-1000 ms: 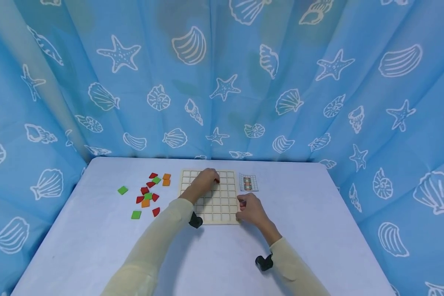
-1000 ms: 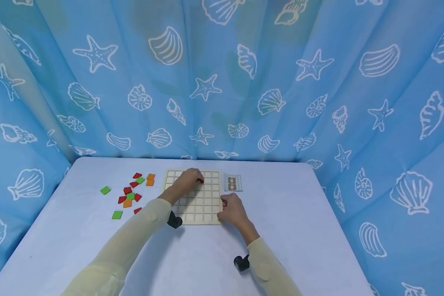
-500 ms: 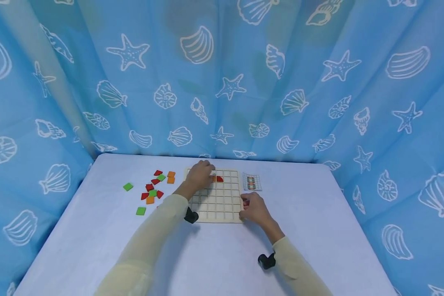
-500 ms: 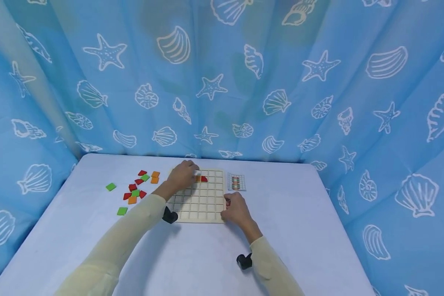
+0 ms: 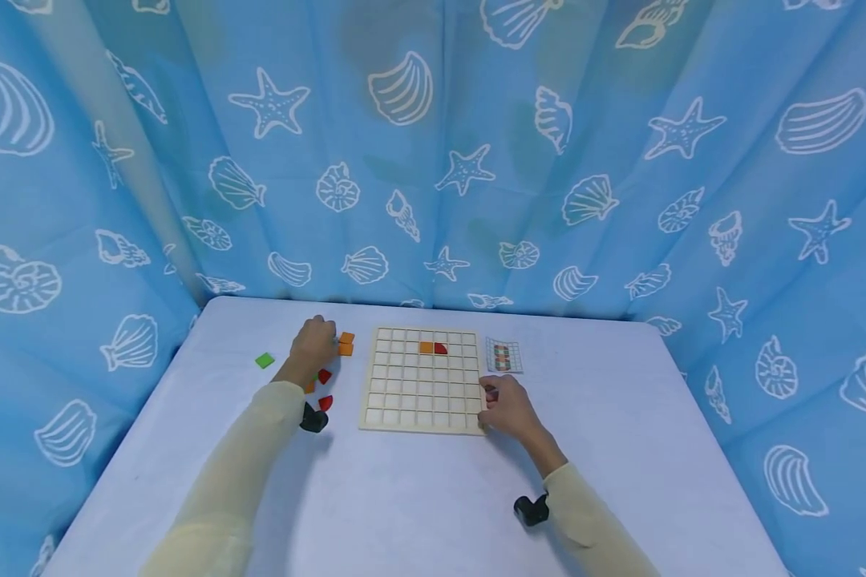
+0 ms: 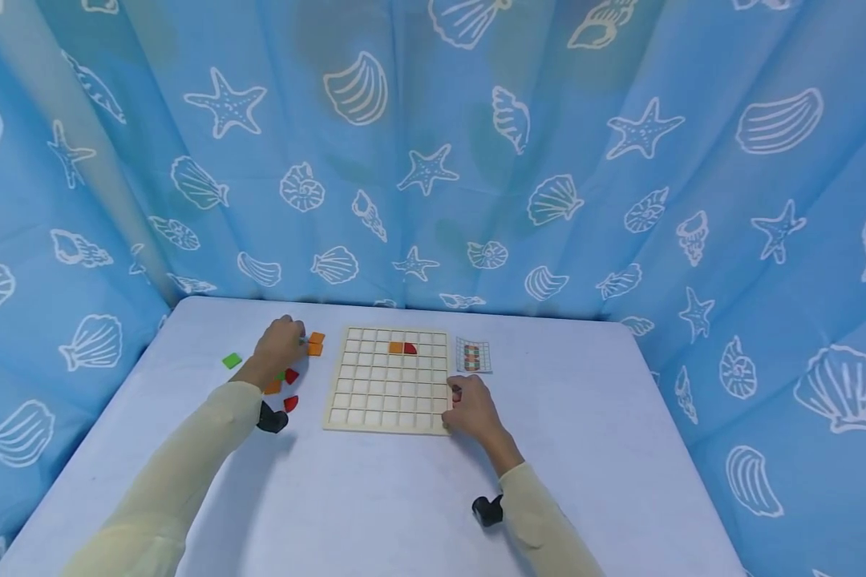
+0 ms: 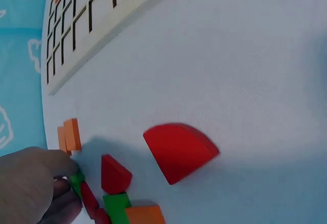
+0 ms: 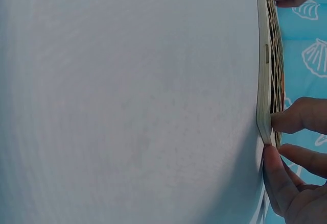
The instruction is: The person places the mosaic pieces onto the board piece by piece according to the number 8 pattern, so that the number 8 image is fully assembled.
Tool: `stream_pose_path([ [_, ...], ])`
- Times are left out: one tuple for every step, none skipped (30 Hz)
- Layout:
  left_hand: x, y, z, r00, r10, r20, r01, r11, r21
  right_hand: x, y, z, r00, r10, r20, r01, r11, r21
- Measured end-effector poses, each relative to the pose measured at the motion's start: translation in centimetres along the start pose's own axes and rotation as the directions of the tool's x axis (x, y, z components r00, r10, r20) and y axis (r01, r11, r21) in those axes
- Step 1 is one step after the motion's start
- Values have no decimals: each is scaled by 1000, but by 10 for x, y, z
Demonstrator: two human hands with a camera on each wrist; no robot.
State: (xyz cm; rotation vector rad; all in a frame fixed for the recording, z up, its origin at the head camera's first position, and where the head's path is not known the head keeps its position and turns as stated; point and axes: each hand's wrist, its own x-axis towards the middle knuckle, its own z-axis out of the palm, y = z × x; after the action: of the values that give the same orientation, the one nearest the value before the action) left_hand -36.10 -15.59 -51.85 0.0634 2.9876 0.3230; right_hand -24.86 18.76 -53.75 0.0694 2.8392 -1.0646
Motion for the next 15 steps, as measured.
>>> stream_pose_path([
  [-1,-2,0,1000,-14,8,14,1000,-20,0,0,0,1000,-2,0,2,1000,3],
  [-2,-3,0,1000,-25,15,25,999,-42,-1,0,0,1000,-5,2,5,1000,4],
  [-2,-4,1,999,-30,22,32,997,-66,-1,1,0,1000,-10,4,10,1000,6],
  [-3,-5,1,999,-34,29,37,994,-101,-1,1,1,1000,-10,6,10,1000,7],
  [-4,-5,1,999,-38,35,43,989,-140,-1,1,1,1000,-6,7,6,1000,11],
  [-4,-6,1,999,-36,41,42,985,-168,-2,1,1,1000,-3,7,3,1000,13],
  [-4,-6,1,998,-32,45,40,981,-191,-2,1,1,1000,-1,6,1,1000,14],
  [-3,-7,2,998,-25,51,36,976,-213,-2,1,2,1000,0,5,0,1000,13],
  [-2,-8,2,998,-21,59,34,972,-234,-2,1,1,1000,4,3,-4,1000,15],
  [-2,-9,2,998,-18,63,33,966,-255,-2,1,1,1000,8,0,-8,1000,15],
  [-1,-10,2,998,-13,64,30,964,-265,-2,0,1,1000,8,-4,-8,1000,13],
  [0,-11,2,998,-7,64,24,962,-271,-2,0,1,1000,7,-6,-7,1000,10],
  [1,-12,2,998,-2,65,19,961,-276,-2,-1,1,1000,7,-8,-6,1000,6],
  [2,-13,3,998,3,64,15,960,-281,-1,-1,0,1000,5,-9,-5,1000,4],
  [2,-14,3,998,5,63,13,958,-288,-2,-2,0,1000,4,-9,-4,1000,3],
])
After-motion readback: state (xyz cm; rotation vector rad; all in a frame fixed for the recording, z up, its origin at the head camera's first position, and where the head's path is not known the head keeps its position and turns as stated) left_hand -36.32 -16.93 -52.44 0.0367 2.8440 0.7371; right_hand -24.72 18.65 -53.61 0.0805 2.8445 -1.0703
